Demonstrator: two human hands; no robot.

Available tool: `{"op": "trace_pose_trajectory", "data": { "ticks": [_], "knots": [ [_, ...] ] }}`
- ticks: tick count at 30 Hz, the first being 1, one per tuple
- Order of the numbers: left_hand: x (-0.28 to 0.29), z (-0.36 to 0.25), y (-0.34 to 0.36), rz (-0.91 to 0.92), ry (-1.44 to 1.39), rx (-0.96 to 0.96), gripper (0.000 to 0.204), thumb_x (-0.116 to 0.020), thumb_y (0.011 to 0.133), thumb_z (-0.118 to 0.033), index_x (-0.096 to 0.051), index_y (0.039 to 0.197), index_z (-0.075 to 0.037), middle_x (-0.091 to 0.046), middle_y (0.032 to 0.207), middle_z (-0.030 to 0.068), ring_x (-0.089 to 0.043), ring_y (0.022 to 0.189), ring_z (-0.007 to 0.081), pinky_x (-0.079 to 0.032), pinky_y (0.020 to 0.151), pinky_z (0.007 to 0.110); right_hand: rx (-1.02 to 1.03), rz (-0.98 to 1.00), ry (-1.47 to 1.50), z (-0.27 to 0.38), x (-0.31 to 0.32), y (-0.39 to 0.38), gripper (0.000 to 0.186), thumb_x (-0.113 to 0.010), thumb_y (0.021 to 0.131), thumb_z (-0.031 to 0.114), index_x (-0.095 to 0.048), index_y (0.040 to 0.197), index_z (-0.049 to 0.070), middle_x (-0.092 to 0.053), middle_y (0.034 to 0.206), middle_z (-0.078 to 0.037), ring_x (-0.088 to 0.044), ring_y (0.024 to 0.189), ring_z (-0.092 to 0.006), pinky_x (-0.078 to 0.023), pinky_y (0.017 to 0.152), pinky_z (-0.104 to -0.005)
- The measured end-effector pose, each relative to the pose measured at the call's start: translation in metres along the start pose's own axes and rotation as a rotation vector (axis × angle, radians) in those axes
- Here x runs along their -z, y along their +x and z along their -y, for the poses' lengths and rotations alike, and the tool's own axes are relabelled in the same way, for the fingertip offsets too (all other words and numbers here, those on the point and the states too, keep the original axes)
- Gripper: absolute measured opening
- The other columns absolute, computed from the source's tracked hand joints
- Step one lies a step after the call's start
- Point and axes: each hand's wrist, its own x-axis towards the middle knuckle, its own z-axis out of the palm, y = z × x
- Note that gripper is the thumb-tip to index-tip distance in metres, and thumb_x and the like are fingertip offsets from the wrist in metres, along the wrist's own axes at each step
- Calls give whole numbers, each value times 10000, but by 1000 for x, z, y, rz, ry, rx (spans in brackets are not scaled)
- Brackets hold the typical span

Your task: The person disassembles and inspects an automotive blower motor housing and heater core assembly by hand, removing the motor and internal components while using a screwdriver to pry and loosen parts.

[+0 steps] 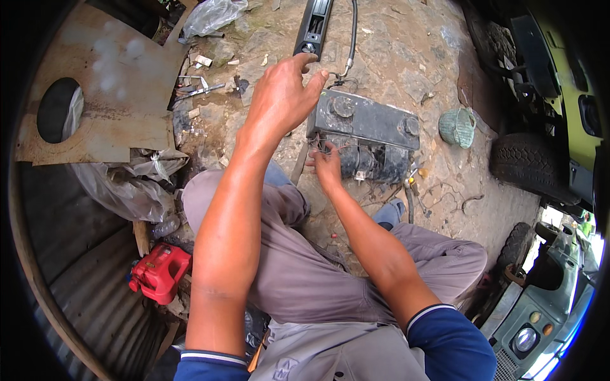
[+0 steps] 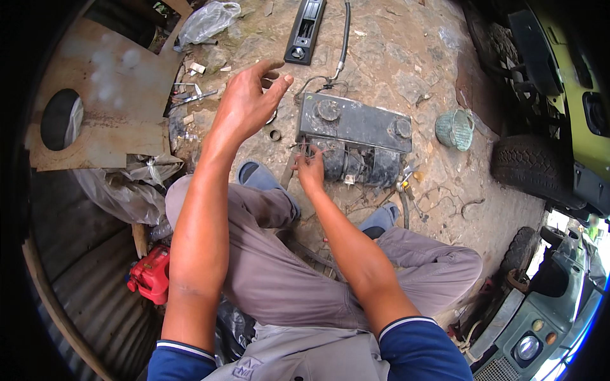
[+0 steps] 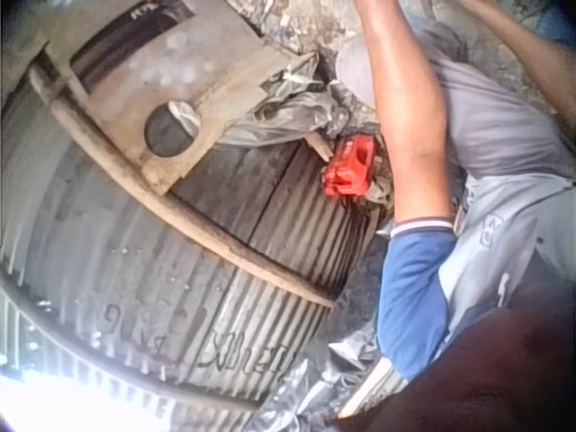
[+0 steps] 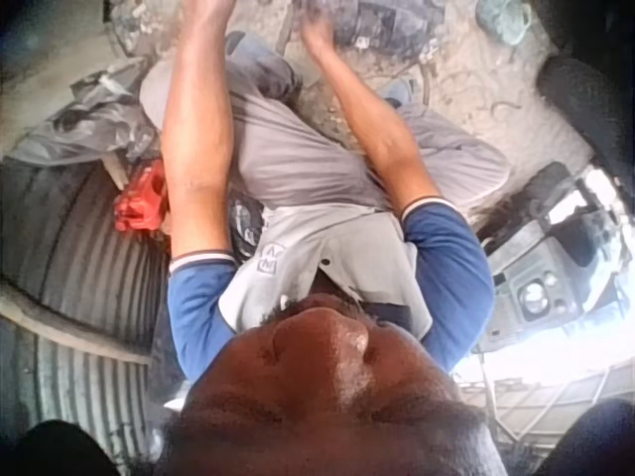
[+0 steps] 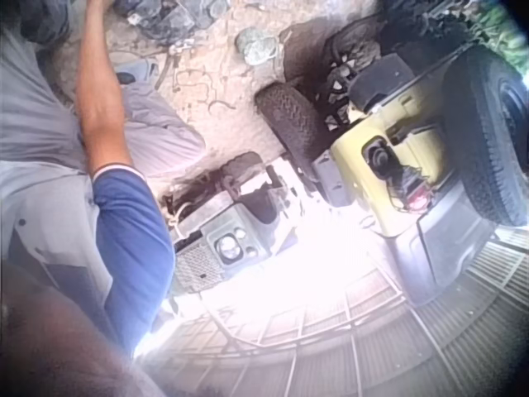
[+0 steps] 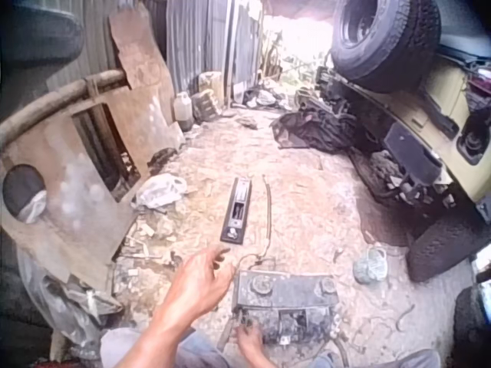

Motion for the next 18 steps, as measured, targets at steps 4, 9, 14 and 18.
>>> {"op": "trace_pose_trajectory", "data": {
  "ticks": [4, 9, 14, 18],
  "knots": [
    [4, 2, -1, -15, -17, -2, 483, -672, 925, -336, -655, 1233, 36, -707, 1123, 250, -697, 1047, 361, -529, 921, 419, -94, 126, -138, 8, 17, -39, 616, -669, 953, 290, -423, 1442, 7, -682, 1101, -110, -695, 877, -188, -527, 686, -333],
    [10, 0, 1, -38, -47, -4, 478, -672, 924, -335, -660, 1223, 39, -704, 1123, 256, -693, 1062, 362, -527, 929, 417, -201, 468, -395, 22, 61, -48, 383, -672, 954, 276, -622, 1248, 35, -724, 1025, -115, -699, 896, -177, -532, 700, -321],
    [14, 1, 0, -48, -29, 39, 480, -662, 929, -337, -658, 1222, 43, -703, 1130, 251, -693, 1064, 357, -527, 926, 421, 97, 338, -403, 107, 103, 5, 314, -665, 961, 343, -682, 1089, 56, -726, 937, -85, -688, 867, -152, -528, 734, -328],
    [8, -1, 2, -41, -24, 24, 480, -658, 931, -339, -658, 1221, 44, -703, 1120, 252, -698, 1041, 353, -531, 910, 429, 355, 11, -954, 167, 126, 88, 564, -654, 907, 514, -664, 1145, 3, -722, 1032, -201, -687, 975, -341, -532, 880, -400]
  ]
}}
